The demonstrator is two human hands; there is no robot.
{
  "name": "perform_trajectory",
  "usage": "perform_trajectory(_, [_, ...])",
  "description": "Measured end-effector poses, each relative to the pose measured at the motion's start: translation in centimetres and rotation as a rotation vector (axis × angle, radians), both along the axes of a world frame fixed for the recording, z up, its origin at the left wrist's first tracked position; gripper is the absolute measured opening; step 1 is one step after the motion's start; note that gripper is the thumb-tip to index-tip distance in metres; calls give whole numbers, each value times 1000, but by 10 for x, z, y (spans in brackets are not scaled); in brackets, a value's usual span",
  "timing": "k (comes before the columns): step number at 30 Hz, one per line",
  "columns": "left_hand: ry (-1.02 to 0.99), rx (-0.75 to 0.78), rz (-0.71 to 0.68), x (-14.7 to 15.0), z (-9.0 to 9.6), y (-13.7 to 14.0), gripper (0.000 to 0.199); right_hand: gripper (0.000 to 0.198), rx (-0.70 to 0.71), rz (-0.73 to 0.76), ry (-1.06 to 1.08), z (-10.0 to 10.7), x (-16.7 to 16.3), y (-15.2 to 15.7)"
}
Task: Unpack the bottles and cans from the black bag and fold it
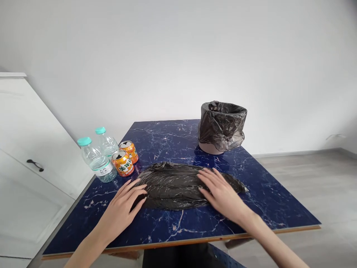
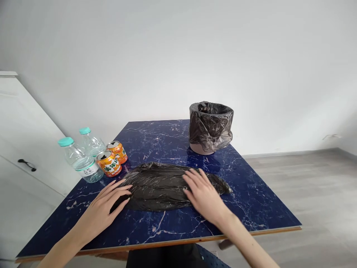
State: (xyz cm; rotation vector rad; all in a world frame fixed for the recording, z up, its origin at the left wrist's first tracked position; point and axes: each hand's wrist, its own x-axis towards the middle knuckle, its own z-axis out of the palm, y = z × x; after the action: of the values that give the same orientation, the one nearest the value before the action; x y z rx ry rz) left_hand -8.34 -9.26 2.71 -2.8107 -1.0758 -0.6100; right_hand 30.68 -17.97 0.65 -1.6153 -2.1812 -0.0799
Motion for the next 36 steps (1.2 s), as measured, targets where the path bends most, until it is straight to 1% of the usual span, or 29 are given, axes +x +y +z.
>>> perform_trajectory(3, [0, 18, -36, -1, 9, -13, 18, 55, -42, 118, 19, 15, -58, -16])
perform_trajectory(5, [20, 21, -87, 1, 17, -24, 15, 67, -81, 195, 45, 20, -92, -24])
perform_trajectory(8, [58, -51, -162, 1, 31, -41, 14, 86, -134, 297, 79, 17, -126, -29])
perform_trajectory(9, [63, -93, -182, 0, 35, -47, 14, 89, -134, 317, 91, 14, -134, -29])
perform_trajectory(11, [28, -170, -206, -3, 42, -56, 14, 92, -90, 336, 106, 7, -146, -30])
perform_trajectory(12, [-15, -195, -208, -5, 44, -60, 14, 90, -50, 337, 110, 3, -152, -32])
perform_trajectory(13, [-69, -213, -201, -6, 45, -63, 15, 83, -5, 333, 117, -1, -157, -33])
perform_trajectory(16, [-227, -269, -149, -9, 46, -64, 19, 51, 142, 308, 185, -14, -168, -41])
perform_trajectory(18, [-278, -355, -137, -6, 49, -60, 23, 37, 226, 311, 244, -20, -170, -47])
perform_trajectory(20, [-287, -482, -180, 2, 54, -55, 31, 28, 252, 329, 287, -21, -168, -53])
perform_trajectory(21, [-280, -559, -214, 7, 57, -51, 39, 26, 227, 349, 315, -20, -165, -56])
perform_trajectory(22, [-264, -640, -250, 14, 59, -48, 51, 26, 174, 369, 359, -18, -161, -58])
perform_trajectory(24, [-228, -784, -298, 27, 60, -42, 72, 32, 20, 405, 499, -13, -150, -63])
perform_trajectory(25, [-227, -838, -310, 34, 57, -39, 80, 35, -55, 379, 592, -10, -142, -65])
perform_trajectory(26, [-246, -890, -311, 41, 53, -36, 87, 39, -112, 310, 693, -9, -132, -66])
perform_trajectory(27, [-285, -943, -302, 47, 48, -33, 94, 43, -156, 207, 798, -8, -121, -66])
perform_trajectory(29, [-401, -1034, -261, 57, 34, -26, 105, 54, -223, -39, 1016, -7, -94, -61])
perform_trajectory(30, [-452, -1056, -240, 61, 28, -21, 108, 58, -262, -135, 1127, -8, -79, -56])
perform_trajectory(31, [-483, -1050, -219, 66, 22, -16, 106, 61, -304, -207, 1226, -9, -64, -49])
perform_trajectory(32, [-495, -1020, -195, 71, 18, -11, 100, 63, -315, -271, 1287, -10, -49, -40])
perform_trajectory(34, [-493, -946, -142, 82, 14, -2, 81, 66, -230, -376, 1287, -11, -24, -22])
perform_trajectory(35, [-487, -914, -119, 88, 14, 1, 77, 67, -187, -410, 1241, -12, -14, -13])
perform_trajectory(36, [-484, -870, -97, 94, 15, 3, 78, 71, -141, -442, 1190, -12, -7, -7])
